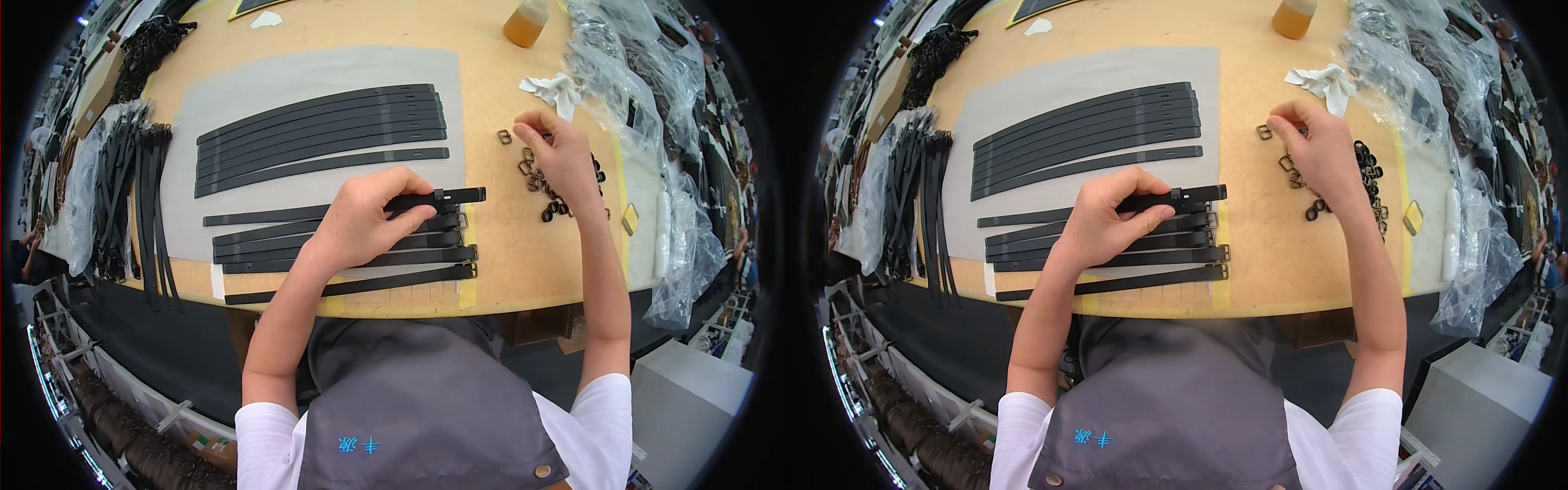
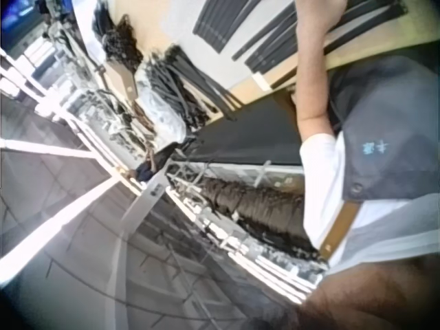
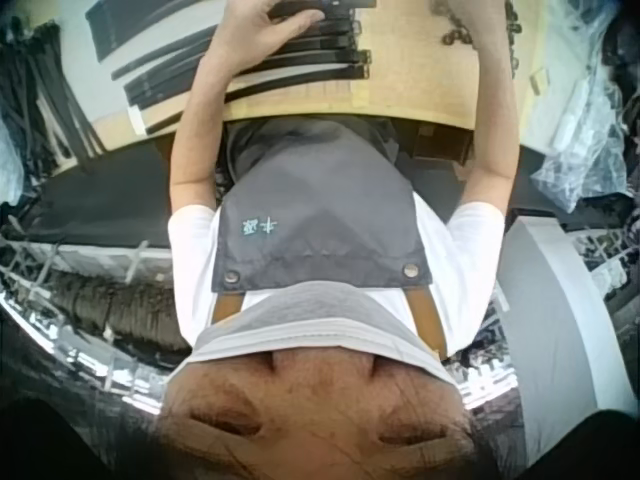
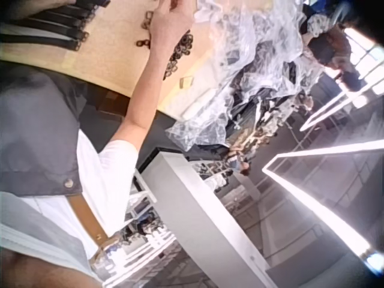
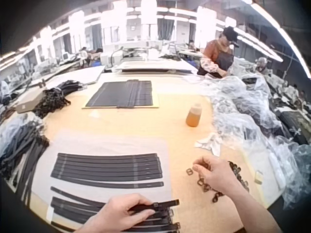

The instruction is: The person assembles black belts by inserting metal buckles into the ends of the straps. They pick up a belt and a buckle, thread the buckle through the belt's end, and then place the finished belt onto a stack on the table. This process is repeated continuously throughout the video.

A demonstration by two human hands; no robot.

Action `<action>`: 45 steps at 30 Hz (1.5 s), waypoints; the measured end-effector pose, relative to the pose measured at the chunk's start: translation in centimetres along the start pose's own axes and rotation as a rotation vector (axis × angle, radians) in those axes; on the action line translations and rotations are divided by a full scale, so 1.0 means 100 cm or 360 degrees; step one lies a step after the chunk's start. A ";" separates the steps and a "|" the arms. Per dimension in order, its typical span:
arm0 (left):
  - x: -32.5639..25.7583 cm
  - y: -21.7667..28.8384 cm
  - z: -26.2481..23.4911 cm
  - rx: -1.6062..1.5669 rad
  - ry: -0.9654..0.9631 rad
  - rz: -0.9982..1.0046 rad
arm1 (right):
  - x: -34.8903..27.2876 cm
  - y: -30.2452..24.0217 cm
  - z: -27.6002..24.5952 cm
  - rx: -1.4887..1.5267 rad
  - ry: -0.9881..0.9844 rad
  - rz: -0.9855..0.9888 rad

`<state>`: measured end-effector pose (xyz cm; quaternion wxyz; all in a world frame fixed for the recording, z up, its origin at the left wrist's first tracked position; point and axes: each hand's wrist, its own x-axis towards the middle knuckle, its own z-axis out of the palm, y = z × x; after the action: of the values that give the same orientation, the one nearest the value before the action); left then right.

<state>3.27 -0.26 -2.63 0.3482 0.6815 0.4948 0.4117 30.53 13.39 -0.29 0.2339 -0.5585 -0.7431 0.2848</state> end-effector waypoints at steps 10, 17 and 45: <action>0.002 0.004 -0.008 -0.0067 0.0045 -0.0126 | 0.019 0.015 0.027 -0.0155 -0.0361 -0.0089; -0.001 -0.009 -0.005 -0.0029 0.0057 0.0071 | -0.020 0.018 0.020 -0.0076 -0.0461 -0.0544; -0.005 0.011 -0.008 0.0027 -0.0018 0.0005 | -0.053 0.001 0.009 0.1011 -0.0956 -0.0001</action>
<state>2.91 -0.99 -1.49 0.3445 0.6875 0.4951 0.4043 31.42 8.20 -1.19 0.1677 -0.3509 -0.6538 0.6491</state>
